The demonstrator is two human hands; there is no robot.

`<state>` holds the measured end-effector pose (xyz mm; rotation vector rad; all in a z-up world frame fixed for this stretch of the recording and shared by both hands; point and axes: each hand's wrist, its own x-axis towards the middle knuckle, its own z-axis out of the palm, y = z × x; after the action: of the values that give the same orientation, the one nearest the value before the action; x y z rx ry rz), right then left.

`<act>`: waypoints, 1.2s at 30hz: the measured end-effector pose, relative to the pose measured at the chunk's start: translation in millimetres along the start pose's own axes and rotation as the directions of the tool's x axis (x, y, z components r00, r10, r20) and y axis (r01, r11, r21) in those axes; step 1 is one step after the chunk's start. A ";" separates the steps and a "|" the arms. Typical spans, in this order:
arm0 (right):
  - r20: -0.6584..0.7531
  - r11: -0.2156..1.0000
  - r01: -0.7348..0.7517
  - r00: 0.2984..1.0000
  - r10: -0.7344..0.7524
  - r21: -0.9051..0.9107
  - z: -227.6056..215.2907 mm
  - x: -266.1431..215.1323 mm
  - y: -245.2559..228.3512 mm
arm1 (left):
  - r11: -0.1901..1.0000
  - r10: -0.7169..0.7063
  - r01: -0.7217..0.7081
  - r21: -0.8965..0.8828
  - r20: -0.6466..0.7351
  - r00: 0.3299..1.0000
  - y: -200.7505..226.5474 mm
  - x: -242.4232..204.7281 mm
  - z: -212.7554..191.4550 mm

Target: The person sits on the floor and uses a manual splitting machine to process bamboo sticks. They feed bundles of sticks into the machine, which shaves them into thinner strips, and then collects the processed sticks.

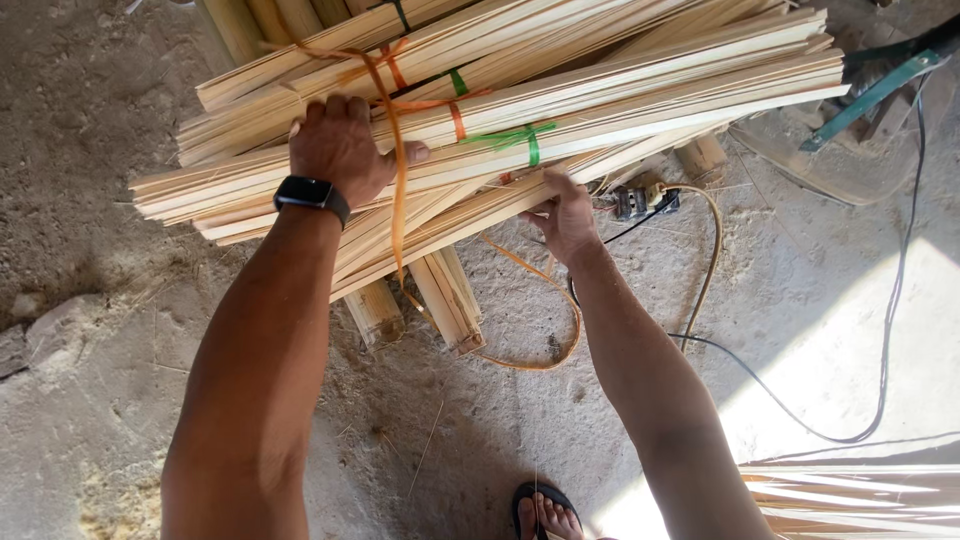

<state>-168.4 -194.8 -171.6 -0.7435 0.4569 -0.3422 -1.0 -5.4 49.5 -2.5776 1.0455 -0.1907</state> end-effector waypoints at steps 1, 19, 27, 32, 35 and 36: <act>-0.013 0.995 0.008 1.000 -0.006 0.098 0.3 -0.2 -3.4 | 0.999 -0.011 0.010 -0.044 -0.018 1.000 -0.5 -6.3 1.3; -0.089 0.983 -0.035 0.996 0.019 -0.182 23.1 80.1 -32.9 | 0.979 -0.078 0.074 -0.187 -0.014 0.997 -12.7 -38.3 50.6; -0.065 1.000 -0.010 0.998 0.008 -0.026 25.7 35.7 -40.6 | 0.989 -0.085 0.090 -0.115 0.045 0.995 -17.2 -78.8 25.7; -0.001 0.939 -0.023 1.000 0.025 0.342 41.5 39.3 -25.8 | 0.968 -0.112 0.117 -0.223 0.036 0.993 -35.8 -122.0 -3.8; -0.072 0.943 0.016 0.997 0.009 0.333 42.4 28.1 -12.2 | 0.957 -0.151 0.169 -0.237 0.091 0.984 -35.8 -149.1 -10.1; 0.010 0.923 0.042 0.999 -0.050 0.383 41.4 18.4 -5.1 | 0.939 -0.151 0.157 -0.307 0.042 0.988 -37.0 -162.7 -12.3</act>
<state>-132.3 -183.2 -146.3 -0.3751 0.3391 -0.4527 -97.0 129.1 75.7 -2.9402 0.9294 -0.0436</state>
